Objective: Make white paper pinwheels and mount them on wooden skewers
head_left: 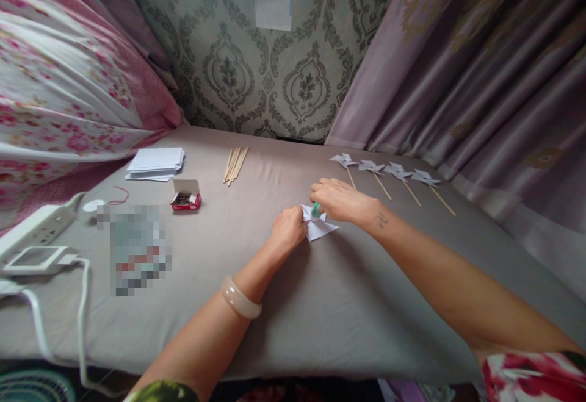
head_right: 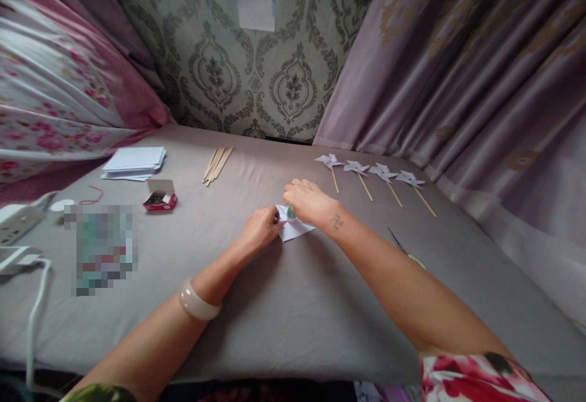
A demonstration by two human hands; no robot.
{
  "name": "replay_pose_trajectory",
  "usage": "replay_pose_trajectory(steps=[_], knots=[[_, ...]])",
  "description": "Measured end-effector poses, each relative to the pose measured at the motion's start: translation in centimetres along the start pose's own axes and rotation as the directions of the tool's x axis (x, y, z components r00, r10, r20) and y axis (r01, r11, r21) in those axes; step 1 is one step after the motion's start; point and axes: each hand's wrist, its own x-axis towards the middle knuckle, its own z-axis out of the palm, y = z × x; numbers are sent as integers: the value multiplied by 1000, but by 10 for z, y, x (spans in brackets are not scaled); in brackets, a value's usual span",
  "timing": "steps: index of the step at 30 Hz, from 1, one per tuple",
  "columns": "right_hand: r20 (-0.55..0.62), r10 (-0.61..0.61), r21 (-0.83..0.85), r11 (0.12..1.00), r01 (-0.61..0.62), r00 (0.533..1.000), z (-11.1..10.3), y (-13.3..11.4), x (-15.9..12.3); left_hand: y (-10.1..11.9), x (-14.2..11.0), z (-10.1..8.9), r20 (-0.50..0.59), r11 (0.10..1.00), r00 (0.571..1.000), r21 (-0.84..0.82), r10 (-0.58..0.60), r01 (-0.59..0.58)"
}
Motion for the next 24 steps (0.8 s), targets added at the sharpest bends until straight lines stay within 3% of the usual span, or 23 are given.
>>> replay_pose_trajectory(steps=[8, 16, 21, 24], knots=[[52, 78, -7, 997, -78, 996, -4, -2, -1, 1, -2, -1, -10, 1000, 1000, 16, 0, 0], [-11, 250, 16, 968, -249, 968, 12, -14, -28, 1, -1, 1, -26, 998, 1000, 59, 7, -5], [-90, 378, 158, 919, -361, 922, 33, -20, -55, 0, 0, 3, -38, 999, 999, 54, 7, -5], [-150, 477, 394, 832, -390, 866, 60, -18, -67, -1, 1, 3, -30, 998, 1000, 56, -1, 3]])
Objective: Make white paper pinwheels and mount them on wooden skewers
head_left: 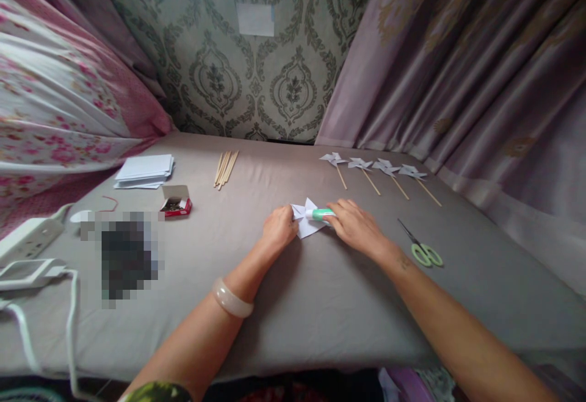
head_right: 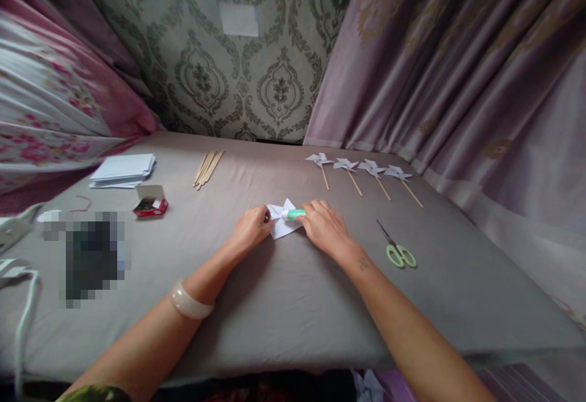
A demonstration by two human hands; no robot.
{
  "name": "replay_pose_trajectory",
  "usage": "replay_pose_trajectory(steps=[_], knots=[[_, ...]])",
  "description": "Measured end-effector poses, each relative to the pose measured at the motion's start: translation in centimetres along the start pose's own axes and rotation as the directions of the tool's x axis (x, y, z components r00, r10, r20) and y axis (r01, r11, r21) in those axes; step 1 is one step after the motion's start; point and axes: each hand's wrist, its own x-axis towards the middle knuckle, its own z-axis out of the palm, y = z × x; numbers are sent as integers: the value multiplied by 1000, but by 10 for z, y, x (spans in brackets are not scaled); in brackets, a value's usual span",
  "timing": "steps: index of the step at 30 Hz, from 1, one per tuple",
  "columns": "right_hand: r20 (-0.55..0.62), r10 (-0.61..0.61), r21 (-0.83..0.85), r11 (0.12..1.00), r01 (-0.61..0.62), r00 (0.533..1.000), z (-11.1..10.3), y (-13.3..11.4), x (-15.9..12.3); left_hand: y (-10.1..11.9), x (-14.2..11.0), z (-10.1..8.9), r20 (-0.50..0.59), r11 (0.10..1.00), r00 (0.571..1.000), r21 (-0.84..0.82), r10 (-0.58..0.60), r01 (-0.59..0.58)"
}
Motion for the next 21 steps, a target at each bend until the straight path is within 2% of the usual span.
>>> replay_pose_trajectory(steps=[2, 3, 4, 6, 8, 9, 10, 11, 13, 16, 19, 21], knots=[[-93, 87, 269, 961, -59, 992, 18, 14, -5, 0, 0, 0, -1, 1000, 1000, 6, 4, -4], [-134, 186, 428, 897, -112, 973, 28, 21, -7, -1, 0, 0, -2, 1000, 1000, 8, 5, -5], [-136, 299, 597, 786, -163, 944, 36, 28, -8, -1, 0, 0, -1, 1000, 1000, 9, 6, -6], [-29, 468, 865, 455, -212, 884, 49, 38, -11, 0, 0, -1, 3, 1000, 1000, 10, 6, -6], [98, 479, 969, 156, -194, 872, 55, 46, -12, 0, 0, -2, 4, 1000, 1000, 6, 9, -9], [135, 459, 981, 63, -184, 878, 56, 48, -12, 0, -1, -3, 1, 1000, 1000, 1, 11, -11], [153, 443, 984, 13, -177, 883, 57, 51, -12, 0, -1, -3, -2, 1000, 1000, -6, 12, -12], [149, 446, 986, 1, -168, 882, 57, 53, -12, 0, -1, -3, -5, 1000, 1000, -12, 11, -11], [96, 499, 989, 54, -141, 862, 58, 57, -9, -1, -1, -3, -8, 1000, 1000, -22, 9, -9], [-53, 592, 954, 268, -134, 804, 62, 66, -5, -2, 0, -2, -12, 999, 1000, -32, 9, -10], [-180, 613, 832, 512, -213, 769, 66, 74, -4, -1, 0, -3, -17, 999, 1000, -38, 14, -15], [-220, 618, 761, 593, -264, 755, 67, 76, -6, -1, 0, -4, -22, 999, 1000, -39, 16, -17]])
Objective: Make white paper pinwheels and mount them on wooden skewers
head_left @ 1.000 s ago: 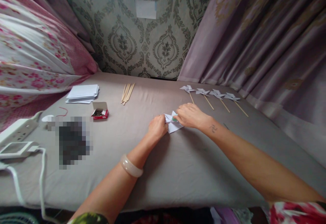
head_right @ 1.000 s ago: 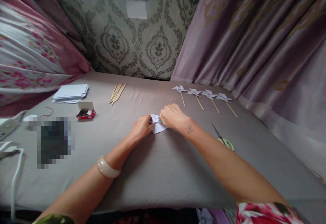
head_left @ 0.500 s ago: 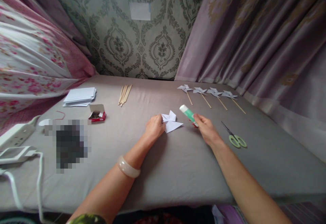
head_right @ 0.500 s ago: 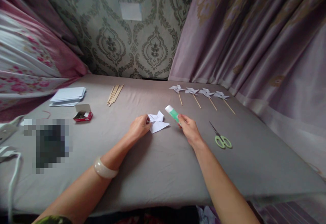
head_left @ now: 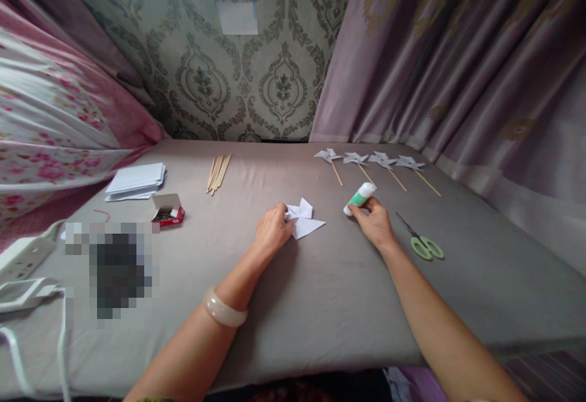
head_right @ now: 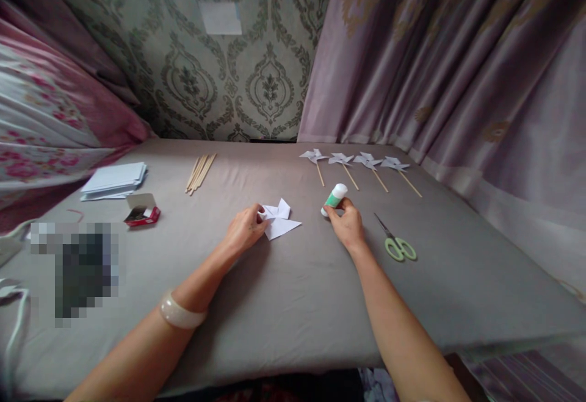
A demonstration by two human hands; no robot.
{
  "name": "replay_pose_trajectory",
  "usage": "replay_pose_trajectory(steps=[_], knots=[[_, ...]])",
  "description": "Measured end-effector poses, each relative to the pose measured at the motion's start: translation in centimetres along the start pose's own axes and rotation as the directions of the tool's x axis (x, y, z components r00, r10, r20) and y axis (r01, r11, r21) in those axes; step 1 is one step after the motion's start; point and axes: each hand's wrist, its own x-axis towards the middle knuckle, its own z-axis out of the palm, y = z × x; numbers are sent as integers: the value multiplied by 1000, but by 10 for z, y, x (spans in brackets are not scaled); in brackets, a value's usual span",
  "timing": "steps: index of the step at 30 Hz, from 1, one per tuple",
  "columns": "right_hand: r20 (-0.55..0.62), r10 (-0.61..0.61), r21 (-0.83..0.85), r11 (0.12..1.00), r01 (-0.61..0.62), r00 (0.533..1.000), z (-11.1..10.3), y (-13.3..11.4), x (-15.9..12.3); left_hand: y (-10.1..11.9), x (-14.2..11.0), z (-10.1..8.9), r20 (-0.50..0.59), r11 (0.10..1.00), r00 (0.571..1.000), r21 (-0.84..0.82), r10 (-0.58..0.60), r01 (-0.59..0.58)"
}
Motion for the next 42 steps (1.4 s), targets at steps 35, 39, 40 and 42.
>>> replay_pose_trajectory(steps=[35, 39, 40, 42], knots=[[644, -444, -163, 716, 679, 623, 24, -76, -52, -6, 6, 4, 8, 993, 999, -107, 41, -40], [660, -446, -186, 683, 706, 605, 35, -72, -46, -6, 7, 5, 20, 996, 999, -90, 28, -27], [655, -454, -185, 679, 710, 604, 36, -71, -47, -6, 7, 4, 21, 996, 999, -84, 26, -24], [633, -474, -185, 675, 714, 612, 37, -68, -49, -6, 7, 4, 29, 996, 999, -83, 29, -27]])
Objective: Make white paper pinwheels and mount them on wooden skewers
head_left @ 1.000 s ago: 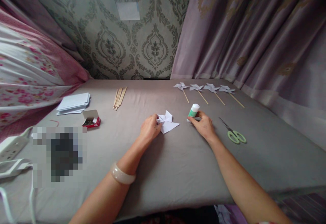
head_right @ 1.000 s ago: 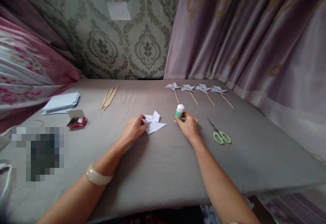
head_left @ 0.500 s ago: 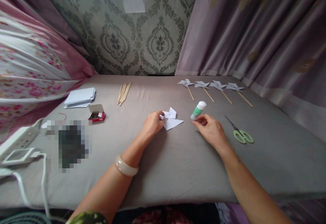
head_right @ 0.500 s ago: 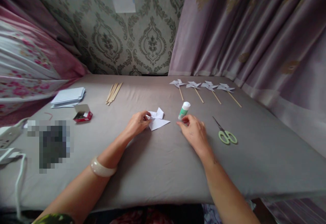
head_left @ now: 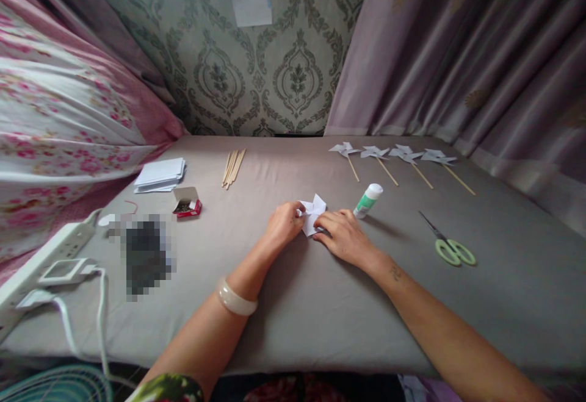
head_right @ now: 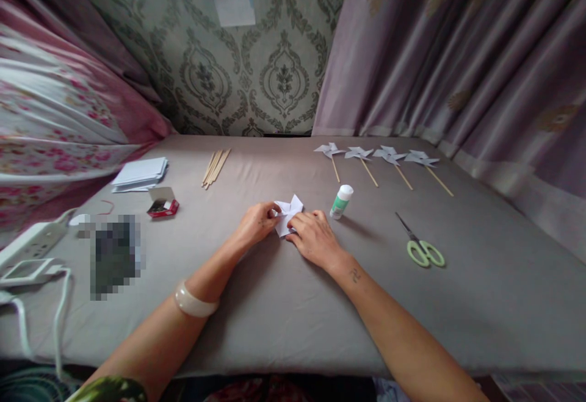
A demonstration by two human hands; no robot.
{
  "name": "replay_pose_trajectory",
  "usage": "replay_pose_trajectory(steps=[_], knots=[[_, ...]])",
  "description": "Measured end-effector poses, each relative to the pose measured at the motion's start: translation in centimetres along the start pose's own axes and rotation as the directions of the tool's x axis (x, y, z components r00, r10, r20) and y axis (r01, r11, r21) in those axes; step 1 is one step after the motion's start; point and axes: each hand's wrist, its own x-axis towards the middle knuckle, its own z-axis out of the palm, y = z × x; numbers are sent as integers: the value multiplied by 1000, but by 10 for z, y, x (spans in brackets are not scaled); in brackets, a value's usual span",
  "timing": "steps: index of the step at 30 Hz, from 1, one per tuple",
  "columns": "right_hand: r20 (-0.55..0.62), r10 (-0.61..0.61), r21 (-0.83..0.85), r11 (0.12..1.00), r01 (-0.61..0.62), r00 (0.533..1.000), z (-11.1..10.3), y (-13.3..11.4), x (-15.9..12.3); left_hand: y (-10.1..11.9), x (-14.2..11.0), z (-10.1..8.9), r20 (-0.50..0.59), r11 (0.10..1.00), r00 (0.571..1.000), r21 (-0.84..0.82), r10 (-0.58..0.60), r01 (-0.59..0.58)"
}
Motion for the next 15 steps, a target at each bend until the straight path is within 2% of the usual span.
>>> replay_pose_trajectory(steps=[9, 15], knots=[[-63, 11, 36, 999, -9, 998, 3, -2, -2, 2, -3, -2, -17, 999, 1000, 39, 26, -26], [-103, 169, 124, 980, -156, 980, 10, -4, 0, 4, -5, -2, -22, 999, 999, 42, 23, -22]])
